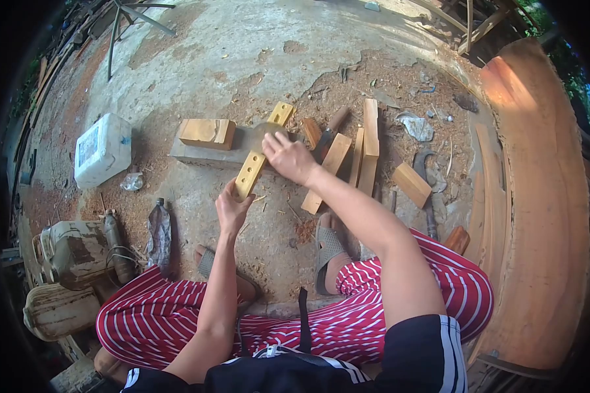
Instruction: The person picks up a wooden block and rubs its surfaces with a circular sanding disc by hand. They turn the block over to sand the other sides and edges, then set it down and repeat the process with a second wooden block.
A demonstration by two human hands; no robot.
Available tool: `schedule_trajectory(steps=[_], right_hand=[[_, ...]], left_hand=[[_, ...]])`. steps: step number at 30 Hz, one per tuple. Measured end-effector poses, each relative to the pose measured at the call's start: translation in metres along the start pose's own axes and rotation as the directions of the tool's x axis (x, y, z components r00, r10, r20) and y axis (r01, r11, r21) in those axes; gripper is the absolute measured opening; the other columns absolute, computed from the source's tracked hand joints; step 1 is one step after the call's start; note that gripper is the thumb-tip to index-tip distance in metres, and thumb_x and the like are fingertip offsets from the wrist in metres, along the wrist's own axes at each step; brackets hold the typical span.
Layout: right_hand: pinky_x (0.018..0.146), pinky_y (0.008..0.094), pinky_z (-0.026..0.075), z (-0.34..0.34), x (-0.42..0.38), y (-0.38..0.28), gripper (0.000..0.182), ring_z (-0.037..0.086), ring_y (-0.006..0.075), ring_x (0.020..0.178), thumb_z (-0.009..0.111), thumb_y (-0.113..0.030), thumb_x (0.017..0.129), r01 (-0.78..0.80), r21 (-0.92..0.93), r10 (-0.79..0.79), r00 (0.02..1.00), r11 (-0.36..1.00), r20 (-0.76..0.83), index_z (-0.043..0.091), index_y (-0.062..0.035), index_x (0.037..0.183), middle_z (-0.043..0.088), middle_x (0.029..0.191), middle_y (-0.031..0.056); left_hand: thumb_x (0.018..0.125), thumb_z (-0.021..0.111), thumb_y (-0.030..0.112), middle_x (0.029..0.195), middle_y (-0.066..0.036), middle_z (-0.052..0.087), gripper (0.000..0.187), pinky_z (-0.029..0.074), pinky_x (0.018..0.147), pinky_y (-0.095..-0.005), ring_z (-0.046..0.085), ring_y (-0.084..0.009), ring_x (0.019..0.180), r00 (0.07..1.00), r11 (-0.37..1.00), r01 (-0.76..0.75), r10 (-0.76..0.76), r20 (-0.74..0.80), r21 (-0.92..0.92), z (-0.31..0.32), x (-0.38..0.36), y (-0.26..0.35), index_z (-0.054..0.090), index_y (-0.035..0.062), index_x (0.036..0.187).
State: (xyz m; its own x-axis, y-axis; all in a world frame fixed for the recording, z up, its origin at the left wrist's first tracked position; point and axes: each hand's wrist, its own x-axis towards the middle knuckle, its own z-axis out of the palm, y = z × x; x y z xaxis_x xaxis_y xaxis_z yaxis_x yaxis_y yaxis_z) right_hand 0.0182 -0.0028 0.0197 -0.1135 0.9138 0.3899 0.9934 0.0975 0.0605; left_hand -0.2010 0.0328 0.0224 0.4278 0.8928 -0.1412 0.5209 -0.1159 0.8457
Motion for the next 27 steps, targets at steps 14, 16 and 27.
schedule_trajectory(steps=[14,16,27], right_hand=[[0.077,0.0501,0.052,-0.185,-0.118,0.166,0.024,0.066,0.0370,0.094,0.050,-0.023,0.091,-0.354,-0.202,0.369,0.506,0.913,0.780,0.065,-0.0069,0.102,0.068,0.096,0.0209],[0.075,0.0511,0.051,-0.204,-0.158,0.168,0.030,0.065,0.0398,0.089,0.047,-0.027,0.096,-0.363,-0.213,0.369,0.442,0.907,0.818,0.060,-0.0081,0.114,0.067,0.093,0.0224],[0.088,0.0482,0.048,-0.181,-0.377,0.051,0.027,0.060,0.0353,0.106,0.055,-0.022,0.091,-0.930,-0.199,0.863,0.187,0.309,0.468,0.062,-0.0091,0.114,0.064,0.111,0.0170]], left_hand=[[0.072,0.078,0.009,0.094,-0.017,0.071,0.054,0.053,0.077,-0.0331,0.070,-0.0229,0.084,0.997,0.991,-0.065,0.058,0.059,0.113,0.001,0.003,-0.007,0.059,-0.0004,0.121],[0.072,0.078,0.010,0.095,-0.017,0.071,0.054,0.053,0.078,-0.0334,0.070,-0.0233,0.085,0.996,0.988,-0.076,0.069,0.057,0.137,0.003,0.003,-0.011,0.059,-0.0008,0.121],[0.082,0.069,0.013,0.092,-0.010,0.061,0.052,0.052,0.066,-0.0308,0.062,-0.0162,0.073,0.967,0.997,0.061,-0.047,0.249,-0.049,0.018,-0.012,-0.002,0.046,0.0027,0.127]])
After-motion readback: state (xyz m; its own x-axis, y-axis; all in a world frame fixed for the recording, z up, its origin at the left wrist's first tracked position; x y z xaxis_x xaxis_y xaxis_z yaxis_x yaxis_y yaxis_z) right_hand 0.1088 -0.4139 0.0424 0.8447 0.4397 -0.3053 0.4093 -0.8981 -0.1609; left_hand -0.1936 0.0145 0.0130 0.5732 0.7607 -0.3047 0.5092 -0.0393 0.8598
